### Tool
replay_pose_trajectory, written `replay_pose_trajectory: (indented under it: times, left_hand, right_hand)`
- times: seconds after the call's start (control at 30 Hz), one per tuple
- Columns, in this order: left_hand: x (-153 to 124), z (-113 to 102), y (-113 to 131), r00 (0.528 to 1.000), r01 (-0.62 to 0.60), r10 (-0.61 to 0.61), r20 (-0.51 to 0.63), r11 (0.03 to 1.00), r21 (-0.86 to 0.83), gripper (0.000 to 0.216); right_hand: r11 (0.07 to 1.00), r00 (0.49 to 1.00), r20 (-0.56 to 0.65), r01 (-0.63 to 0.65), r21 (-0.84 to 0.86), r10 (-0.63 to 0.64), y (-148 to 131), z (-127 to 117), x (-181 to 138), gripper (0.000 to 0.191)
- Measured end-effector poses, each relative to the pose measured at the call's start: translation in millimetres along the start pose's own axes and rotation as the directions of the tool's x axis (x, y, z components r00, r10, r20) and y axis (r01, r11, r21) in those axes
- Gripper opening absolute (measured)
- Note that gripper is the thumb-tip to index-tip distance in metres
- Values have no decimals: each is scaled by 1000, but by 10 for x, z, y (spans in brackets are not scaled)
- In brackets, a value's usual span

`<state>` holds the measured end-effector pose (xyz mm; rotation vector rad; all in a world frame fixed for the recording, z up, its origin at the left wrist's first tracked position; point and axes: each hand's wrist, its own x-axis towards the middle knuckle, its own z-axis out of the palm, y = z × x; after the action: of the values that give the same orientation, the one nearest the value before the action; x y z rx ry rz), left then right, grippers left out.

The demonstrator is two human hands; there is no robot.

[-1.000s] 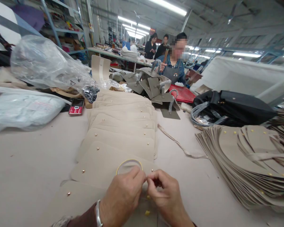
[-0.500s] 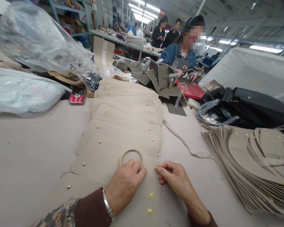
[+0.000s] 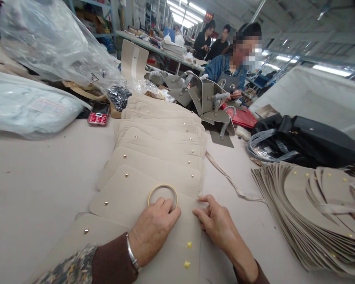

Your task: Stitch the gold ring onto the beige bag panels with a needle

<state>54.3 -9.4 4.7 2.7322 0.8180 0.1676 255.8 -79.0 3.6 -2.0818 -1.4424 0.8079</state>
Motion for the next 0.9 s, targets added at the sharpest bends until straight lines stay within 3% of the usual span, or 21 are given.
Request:
replay_pose_trajectory:
  times: [0.1, 0.2, 0.27, 0.37, 0.5, 0.63, 0.77, 0.9]
  left_hand:
    - [-18, -59, -54, 1000, 11, -11, 7, 1000, -11, 12]
    - [14, -132, -157, 999, 27, -27, -34, 999, 18, 16]
    - [71, -168, -242, 997, 33, -29, -70, 998, 53, 17]
    - [178, -189, -348, 996, 15, -7, -90, 995, 99, 17]
    - [247, -199, -396, 995, 29, -13, -97, 987, 159, 19]
    - [141, -233, -384, 995, 27, -13, -97, 989, 144, 22]
    - [-53, -232, -362, 973, -80, 74, -218, 997, -16, 24]
    - [-176, -203, -301, 928, -211, 132, -349, 957, -198, 38]
  right_hand:
    - [994, 992, -71, 104, -28, -106, 54, -31, -93, 15]
    - [941, 946, -87, 297, -161, -313, 78, 7, -165, 19]
    - [908, 924, -80, 348, -235, -375, 65, 68, -169, 20]
    - [917, 939, -99, 292, -271, -329, 10, 148, -113, 21]
    - [970, 979, -96, 160, -186, -180, -52, 140, -40, 16]
    - [986, 993, -9, 112, -126, -114, -60, 27, -88, 14]
    - [983, 982, 122, 156, -94, -144, -118, -108, -164, 11]
    - [953, 952, -58, 302, 15, -301, -319, -130, -176, 16]
